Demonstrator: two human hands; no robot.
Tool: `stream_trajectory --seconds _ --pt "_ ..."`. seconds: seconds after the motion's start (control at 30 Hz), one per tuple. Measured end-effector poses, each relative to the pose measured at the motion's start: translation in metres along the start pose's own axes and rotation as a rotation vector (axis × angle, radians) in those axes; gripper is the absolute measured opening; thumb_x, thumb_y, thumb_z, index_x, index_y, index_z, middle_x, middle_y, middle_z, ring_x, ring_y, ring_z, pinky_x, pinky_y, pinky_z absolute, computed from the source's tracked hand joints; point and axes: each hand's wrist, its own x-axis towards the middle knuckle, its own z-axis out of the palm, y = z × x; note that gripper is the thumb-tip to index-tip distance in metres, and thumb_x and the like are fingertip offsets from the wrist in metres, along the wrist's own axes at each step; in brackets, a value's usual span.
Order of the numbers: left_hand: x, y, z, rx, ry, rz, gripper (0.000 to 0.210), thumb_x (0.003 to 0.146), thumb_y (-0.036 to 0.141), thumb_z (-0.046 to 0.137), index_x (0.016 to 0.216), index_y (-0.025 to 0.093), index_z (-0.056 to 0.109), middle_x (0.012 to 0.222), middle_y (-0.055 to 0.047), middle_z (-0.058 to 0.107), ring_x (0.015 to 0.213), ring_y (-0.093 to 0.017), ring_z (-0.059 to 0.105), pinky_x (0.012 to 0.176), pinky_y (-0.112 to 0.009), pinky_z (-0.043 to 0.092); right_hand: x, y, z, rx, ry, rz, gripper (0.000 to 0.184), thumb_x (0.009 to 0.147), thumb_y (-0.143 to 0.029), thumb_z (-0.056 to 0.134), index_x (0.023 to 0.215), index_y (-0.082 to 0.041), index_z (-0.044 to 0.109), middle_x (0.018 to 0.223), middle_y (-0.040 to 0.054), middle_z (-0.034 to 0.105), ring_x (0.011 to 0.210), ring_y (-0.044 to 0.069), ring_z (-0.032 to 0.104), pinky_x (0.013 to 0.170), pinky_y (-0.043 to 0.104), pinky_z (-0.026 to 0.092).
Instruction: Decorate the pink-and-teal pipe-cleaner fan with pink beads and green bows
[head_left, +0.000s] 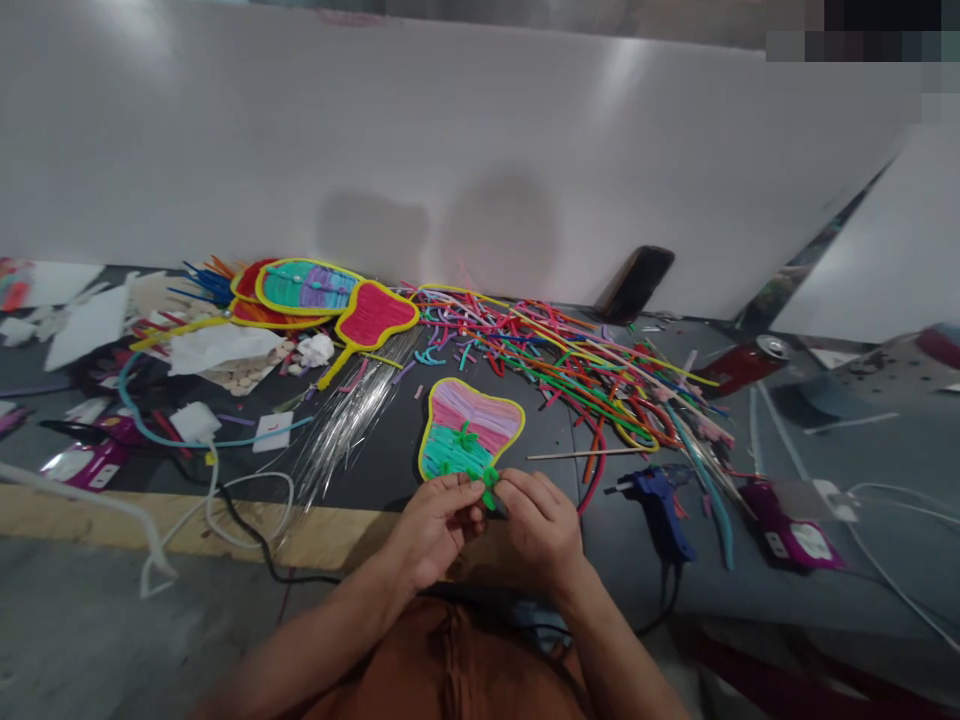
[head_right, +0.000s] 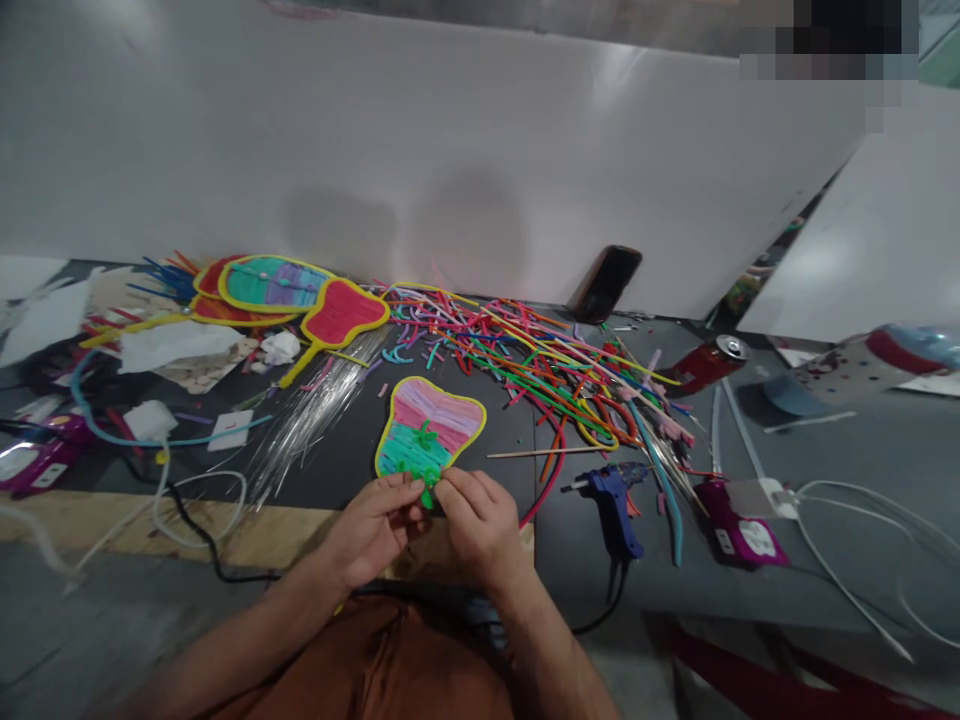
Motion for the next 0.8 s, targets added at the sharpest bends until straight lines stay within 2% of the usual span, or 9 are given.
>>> stream_trajectory --seconds 0.07,0.13,0.23,0.3,0.4,0.5,0.6,0.8 --pt "0.0 0.001 0.001 -0.007 0.008 0.015 0.03 0.052 0.02 0.084 0.064 0.013 0.058 0.049 0.005 0.054 0.046 -0.005 0.049 0.049 -0.019 0.045 -0.001 0.001 -0.001 0.136 -0.002 0.132 0.025 0.087 -0.013 0.05 0.097 -0.025 0.07 0.092 0.0073 0.072 0.084 0.018 0.067 0.075 0.032 0.054" --pt "-0.001 0.002 0.002 -0.011 0.011 0.013 0.029 0.054 0.021 0.083 0.063 0.013 0.057 0.048 0.005 0.053 0.047 -0.006 0.049 0.05 -0.02 0.046 -0.002 0.0 0.0 0.344 0.005 0.322 0.02 0.085 -0.018 0.056 0.097 -0.026 0.07 0.096 0.0063 0.072 0.087 0.019 0.066 0.076 0.032 0.053" --pt "-0.001 0.001 0.002 0.008 0.001 -0.007 0.028 0.054 0.022 0.083 0.061 0.013 0.057 0.048 0.004 0.053 0.046 -0.006 0.048 0.05 -0.02 0.046 -0.004 0.001 0.003 0.686 -0.028 0.592 0.014 0.085 -0.027 0.059 0.089 -0.024 0.071 0.089 0.0044 0.07 0.07 0.015 0.063 0.061 0.026 0.05" --pt "0.0 0.0 0.001 0.037 -0.015 -0.009 0.028 0.053 0.024 0.083 0.063 0.012 0.059 0.048 0.004 0.053 0.047 -0.006 0.048 0.05 -0.02 0.046 -0.005 0.001 0.004 0.848 -0.071 0.697 0.013 0.084 -0.03 0.06 0.083 -0.022 0.07 0.084 0.0029 0.066 0.06 0.011 0.057 0.056 0.024 0.046" --pt "0.001 -0.002 0.0 0.091 -0.035 0.018 0.028 0.055 0.026 0.083 0.062 0.012 0.059 0.048 0.004 0.053 0.047 -0.006 0.048 0.051 -0.019 0.045 -0.003 0.0 0.005 0.908 -0.12 0.758 0.014 0.082 -0.032 0.063 0.078 -0.019 0.068 0.075 0.0005 0.062 0.06 0.01 0.053 0.058 0.023 0.043" --pt "0.003 -0.005 -0.001 0.14 -0.046 0.065 0.028 0.057 0.027 0.082 0.06 0.012 0.058 0.051 0.003 0.055 0.048 -0.005 0.049 0.052 -0.018 0.043 0.0 -0.004 0.005 0.825 -0.117 0.758 0.018 0.083 -0.032 0.061 0.073 -0.018 0.062 0.063 -0.0018 0.056 0.06 0.01 0.05 0.059 0.023 0.041" --pt "0.005 -0.008 -0.002 0.172 -0.039 0.116 0.029 0.056 0.029 0.081 0.059 0.012 0.058 0.052 0.003 0.056 0.048 -0.005 0.049 0.051 -0.018 0.042 0.001 -0.006 0.005 0.729 -0.083 0.742 0.021 0.083 -0.033 0.06 0.07 -0.017 0.06 0.061 -0.0023 0.053 0.057 0.01 0.048 0.057 0.022 0.04" --pt "0.01 -0.003 -0.004 0.328 -0.007 0.194 0.027 0.056 0.03 0.077 0.053 0.014 0.055 0.048 0.005 0.051 0.045 -0.006 0.045 0.049 -0.02 0.039 0.004 -0.001 0.0 0.731 -0.011 0.799 0.022 0.081 -0.038 0.059 0.09 -0.019 0.066 0.071 0.0009 0.063 0.058 0.012 0.054 0.057 0.025 0.046"
